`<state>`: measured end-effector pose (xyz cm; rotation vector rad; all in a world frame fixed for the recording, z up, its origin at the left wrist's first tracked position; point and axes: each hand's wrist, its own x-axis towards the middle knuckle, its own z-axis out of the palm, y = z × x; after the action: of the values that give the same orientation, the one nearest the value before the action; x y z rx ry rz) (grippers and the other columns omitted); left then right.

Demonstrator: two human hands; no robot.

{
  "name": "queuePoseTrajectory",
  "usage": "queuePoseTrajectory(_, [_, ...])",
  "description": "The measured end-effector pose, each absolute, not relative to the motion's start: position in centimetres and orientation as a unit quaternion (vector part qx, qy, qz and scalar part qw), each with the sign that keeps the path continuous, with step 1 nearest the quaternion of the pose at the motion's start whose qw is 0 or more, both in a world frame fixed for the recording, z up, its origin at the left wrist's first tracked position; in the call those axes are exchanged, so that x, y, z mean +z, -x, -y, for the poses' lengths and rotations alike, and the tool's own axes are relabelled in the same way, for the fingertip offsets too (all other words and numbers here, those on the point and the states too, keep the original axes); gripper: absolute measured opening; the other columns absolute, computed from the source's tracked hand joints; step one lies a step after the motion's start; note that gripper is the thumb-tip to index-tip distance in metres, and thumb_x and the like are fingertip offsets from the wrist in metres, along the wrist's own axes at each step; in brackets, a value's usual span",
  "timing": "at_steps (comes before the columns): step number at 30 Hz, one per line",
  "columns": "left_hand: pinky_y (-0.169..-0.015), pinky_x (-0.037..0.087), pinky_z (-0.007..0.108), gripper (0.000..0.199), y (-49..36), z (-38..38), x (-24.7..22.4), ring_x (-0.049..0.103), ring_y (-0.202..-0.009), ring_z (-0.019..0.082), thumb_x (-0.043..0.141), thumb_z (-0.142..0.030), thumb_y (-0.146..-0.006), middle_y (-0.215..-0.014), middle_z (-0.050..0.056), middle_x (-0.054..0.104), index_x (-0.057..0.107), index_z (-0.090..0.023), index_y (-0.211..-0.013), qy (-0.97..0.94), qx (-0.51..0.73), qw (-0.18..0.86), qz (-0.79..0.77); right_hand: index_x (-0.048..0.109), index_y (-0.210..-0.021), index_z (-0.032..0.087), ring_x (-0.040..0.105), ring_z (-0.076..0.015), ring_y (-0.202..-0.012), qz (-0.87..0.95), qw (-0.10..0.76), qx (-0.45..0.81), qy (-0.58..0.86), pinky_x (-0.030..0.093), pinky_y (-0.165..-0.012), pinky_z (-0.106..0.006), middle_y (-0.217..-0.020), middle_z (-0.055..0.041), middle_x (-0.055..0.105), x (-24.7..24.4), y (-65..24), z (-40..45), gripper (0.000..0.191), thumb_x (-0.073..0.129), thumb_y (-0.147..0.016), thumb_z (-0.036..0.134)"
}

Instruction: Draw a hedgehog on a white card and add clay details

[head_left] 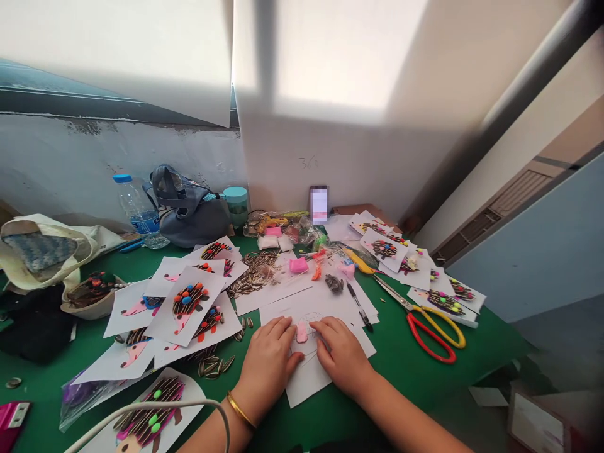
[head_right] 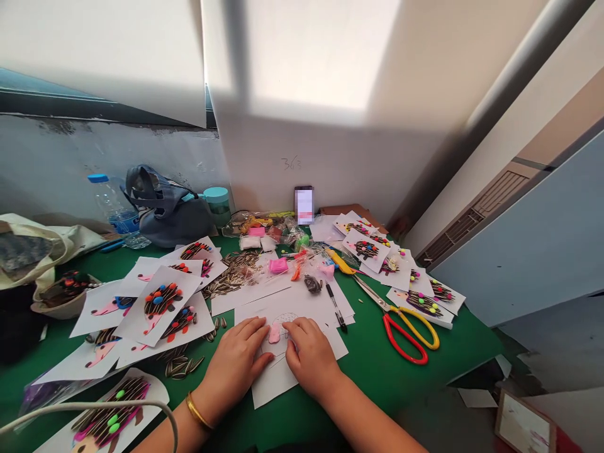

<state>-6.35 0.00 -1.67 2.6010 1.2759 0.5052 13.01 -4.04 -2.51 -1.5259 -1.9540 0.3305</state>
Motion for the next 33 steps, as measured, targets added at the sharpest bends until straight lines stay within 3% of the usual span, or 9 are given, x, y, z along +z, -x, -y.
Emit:
queuePoseTrajectory(16, [-0.101, 0.040, 0.049, 0.047, 6.1, 0.2, -1.5, 0.050, -0.121, 0.029, 0.068, -0.026, -0.080, -0.131, 0.007, 0.058, 0.057, -0.027, -0.125, -0.879, 0.150, 0.100, -0.441, 0.060, -0.117, 0.020, 0.054, -0.0228, -0.092, 0.743, 0.294, 0.108, 0.591, 0.051, -0.082, -0.040, -0.099, -0.0077, 0.060, -2.5, -12.7, 4.0, 0.041, 0.050, -0.081, 0.005])
queuePoseTrajectory(24, [-0.100, 0.039, 0.049, 0.046, 6.2, 0.3, -1.2, 0.054, -0.110, 0.029, 0.071, -0.031, -0.076, -0.121, 0.007, 0.061, 0.058, -0.026, -0.121, -0.873, 0.164, 0.095, -0.449, 0.062, -0.115, 0.021, 0.056, -0.0223, -0.093, 0.745, 0.303, 0.112, 0.584, 0.052, -0.082, -0.039, -0.099, -0.0075, 0.061, -2.3, -12.8, 4.0, 0.039, 0.050, -0.081, 0.005])
queuePoseTrajectory(29, [-0.113, 0.023, 0.058, 0.050, 6.4, 0.0, -2.1, 0.044, -0.131, 0.032, 0.067, -0.036, -0.080, -0.140, 0.011, 0.052, 0.055, -0.023, -0.127, -0.884, 0.166, 0.081, -0.429, 0.062, -0.114, 0.021, 0.056, -0.0219, -0.097, 0.750, 0.307, 0.112, 0.575, 0.051, -0.085, -0.038, -0.104, -0.0077, 0.062, -2.2, -13.5, 4.1, 0.036, 0.049, -0.083, 0.006])
queuePoseTrajectory(33, [-0.114, 0.023, 0.060, 0.053, 6.4, -0.2, -2.4, 0.040, -0.137, 0.032, 0.064, -0.037, -0.082, -0.146, 0.013, 0.048, 0.052, -0.020, -0.131, -0.890, 0.141, 0.087, -0.426, 0.064, -0.110, 0.020, 0.057, -0.0222, -0.098, 0.739, 0.288, 0.063, 0.606, 0.049, -0.087, -0.038, -0.105, -0.0084, 0.063, -2.2, -16.4, 3.3, 0.030, 0.048, -0.086, 0.011])
